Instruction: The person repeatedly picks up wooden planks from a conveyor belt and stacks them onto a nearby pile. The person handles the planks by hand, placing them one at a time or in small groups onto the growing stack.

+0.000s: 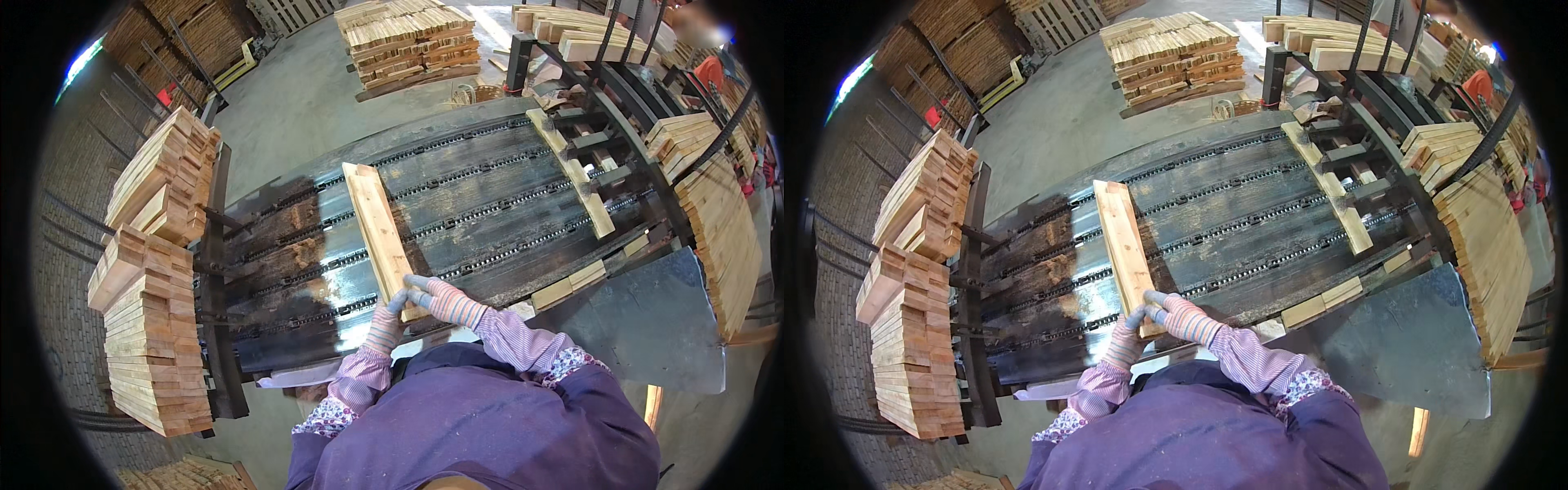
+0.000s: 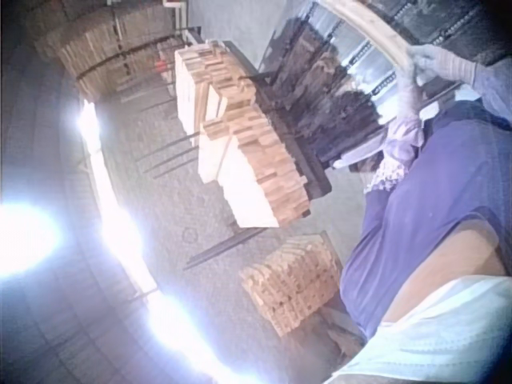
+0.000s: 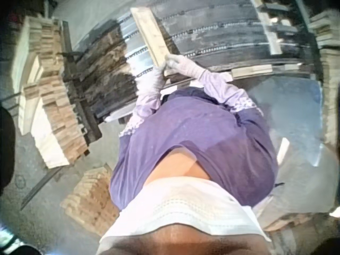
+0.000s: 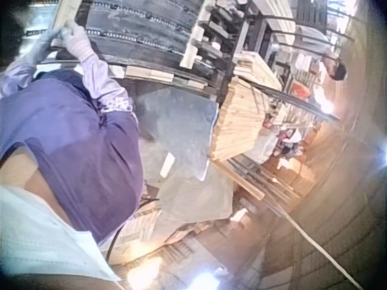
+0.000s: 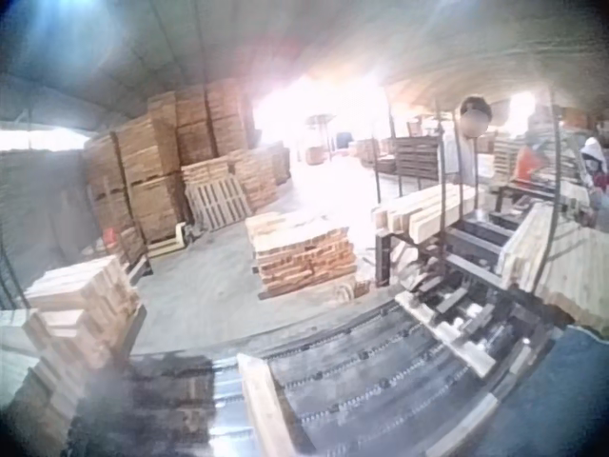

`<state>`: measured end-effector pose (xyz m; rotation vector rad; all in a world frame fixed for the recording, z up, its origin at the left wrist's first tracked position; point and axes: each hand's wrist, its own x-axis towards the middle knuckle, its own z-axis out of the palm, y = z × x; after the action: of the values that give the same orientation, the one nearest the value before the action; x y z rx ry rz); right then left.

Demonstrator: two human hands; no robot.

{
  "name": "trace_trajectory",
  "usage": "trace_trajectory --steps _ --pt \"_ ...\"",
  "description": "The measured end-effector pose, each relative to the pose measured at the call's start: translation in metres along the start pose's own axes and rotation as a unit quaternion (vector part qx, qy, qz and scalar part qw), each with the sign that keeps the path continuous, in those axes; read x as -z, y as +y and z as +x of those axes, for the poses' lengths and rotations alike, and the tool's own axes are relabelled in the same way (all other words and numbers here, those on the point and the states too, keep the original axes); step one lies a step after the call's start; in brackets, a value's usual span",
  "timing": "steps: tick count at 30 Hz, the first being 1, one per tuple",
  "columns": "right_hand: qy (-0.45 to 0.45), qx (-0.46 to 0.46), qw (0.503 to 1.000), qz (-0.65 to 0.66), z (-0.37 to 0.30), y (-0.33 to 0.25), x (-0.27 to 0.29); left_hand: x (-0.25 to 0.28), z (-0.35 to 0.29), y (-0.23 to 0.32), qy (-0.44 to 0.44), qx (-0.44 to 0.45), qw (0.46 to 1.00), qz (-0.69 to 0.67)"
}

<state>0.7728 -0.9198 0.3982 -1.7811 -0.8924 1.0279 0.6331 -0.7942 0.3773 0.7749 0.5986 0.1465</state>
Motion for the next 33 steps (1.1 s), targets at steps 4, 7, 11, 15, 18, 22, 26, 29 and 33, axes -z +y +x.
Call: trace_trajectory --steps 4,7,11,15,18,22,26,29,33 --pt "0.093 -0.034 0.96 0.263 0.021 0.009 -0.005 -0.001 -0.02 0.011 -0.044 0.016 0.998 -0.042" --pt "-0.086 -0.118 0.857 0.493 0.023 0.01 0.008 -0.02 -0.036 0.015 -0.071 0.044 0.995 -0.048" --pt "0.089 -0.043 0.939 0.329 0.029 -0.006 0.018 -0.008 -0.022 0.021 -0.037 0.101 0.989 0.098" --pt "0.178 -0.069 0.975 0.115 0.013 -0.002 0.026 -0.03 -0.015 0.01 -0.07 0.022 0.979 0.192" --pt "0.111 -0.105 0.98 0.132 0.004 -0.005 0.038 -0.048 -0.01 0.006 -0.095 0.108 0.981 0.131" --pt "0.046 -0.09 0.968 0.231 -0.001 0.01 0.028 -0.036 -0.004 -0.018 -0.096 0.135 0.984 0.063" --pt "0.041 -0.109 0.962 0.245 0.001 0.012 0.021 -0.029 -0.007 -0.023 -0.063 0.078 0.991 0.088" --pt "0.037 -0.11 0.967 0.229 0.008 0.01 0.013 -0.023 -0.011 -0.018 -0.05 0.03 0.991 0.12" --pt "0.037 -0.095 0.976 0.195 0.016 -0.001 -0.006 0.0 -0.023 -0.008 -0.04 0.032 0.991 0.123"
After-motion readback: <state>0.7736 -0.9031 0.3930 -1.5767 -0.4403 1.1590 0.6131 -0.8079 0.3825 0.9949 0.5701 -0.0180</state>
